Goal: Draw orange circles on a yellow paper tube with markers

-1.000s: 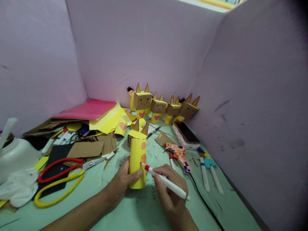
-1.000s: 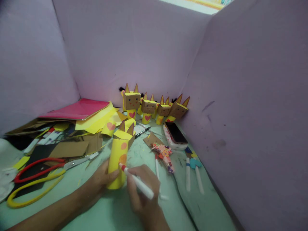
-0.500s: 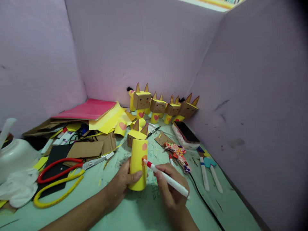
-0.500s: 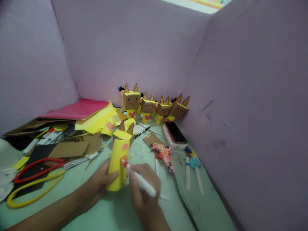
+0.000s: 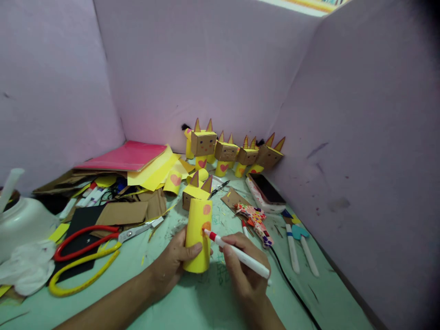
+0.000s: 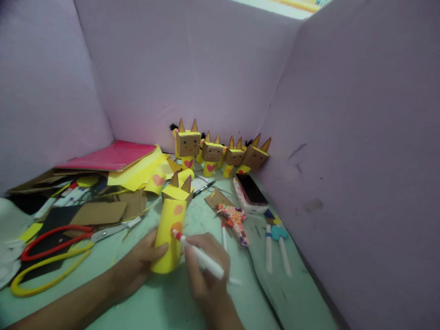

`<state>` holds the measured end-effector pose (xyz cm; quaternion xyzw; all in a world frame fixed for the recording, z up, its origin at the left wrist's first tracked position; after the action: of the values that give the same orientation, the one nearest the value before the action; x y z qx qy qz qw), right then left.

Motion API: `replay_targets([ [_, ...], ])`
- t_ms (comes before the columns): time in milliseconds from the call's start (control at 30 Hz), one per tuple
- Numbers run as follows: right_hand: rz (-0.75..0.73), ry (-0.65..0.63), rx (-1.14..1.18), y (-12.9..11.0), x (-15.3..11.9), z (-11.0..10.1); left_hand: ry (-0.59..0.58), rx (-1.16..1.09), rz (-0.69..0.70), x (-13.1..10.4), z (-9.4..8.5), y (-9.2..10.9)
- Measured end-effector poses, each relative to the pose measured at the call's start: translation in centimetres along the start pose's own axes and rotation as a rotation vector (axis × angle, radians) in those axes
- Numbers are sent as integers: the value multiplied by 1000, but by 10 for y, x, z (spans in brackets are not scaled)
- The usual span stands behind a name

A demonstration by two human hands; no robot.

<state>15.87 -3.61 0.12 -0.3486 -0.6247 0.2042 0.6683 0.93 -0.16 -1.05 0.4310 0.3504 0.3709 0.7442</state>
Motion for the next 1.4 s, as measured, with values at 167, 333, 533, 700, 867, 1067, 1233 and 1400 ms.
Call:
replay_targets([
  [167, 63, 2, -10, 0, -1, -1, 39, -22, -26, 0, 1, 2],
  [333, 51, 32, -9, -1, 0, -1, 41, -35, -31, 0, 3, 4],
  [533, 109, 18, 26, 0, 0, -1, 43, -47, -36, -1, 2, 3],
  [700, 102, 66, 28, 0, 0, -1, 58, -53, -51, 0, 2, 3],
  [867, 105, 46, 27, 1, -1, 0, 63, -64, -52, -1, 2, 4],
  [1067, 117, 74, 19, -1, 0, -1, 56, -94, -54, -1, 3, 5],
  [1233, 169, 142, 65, 2, -1, -1, 78, -145, -47, -1, 2, 7],
  [1400, 131, 360, 47, 12, -2, -9, 113, -209, -103, 0, 0, 9],
])
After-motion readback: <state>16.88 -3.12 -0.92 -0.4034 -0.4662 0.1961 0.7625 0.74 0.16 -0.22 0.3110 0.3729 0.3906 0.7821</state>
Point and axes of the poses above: each hand's wrist, its own x-axis towards the middle knuckle, its own z-axis out of the palm, y = z × x, the point moved 1 cm from there along x, towards the middle knuckle, and after that the axes turned 10 degrees about x, right-handed, at the moved point
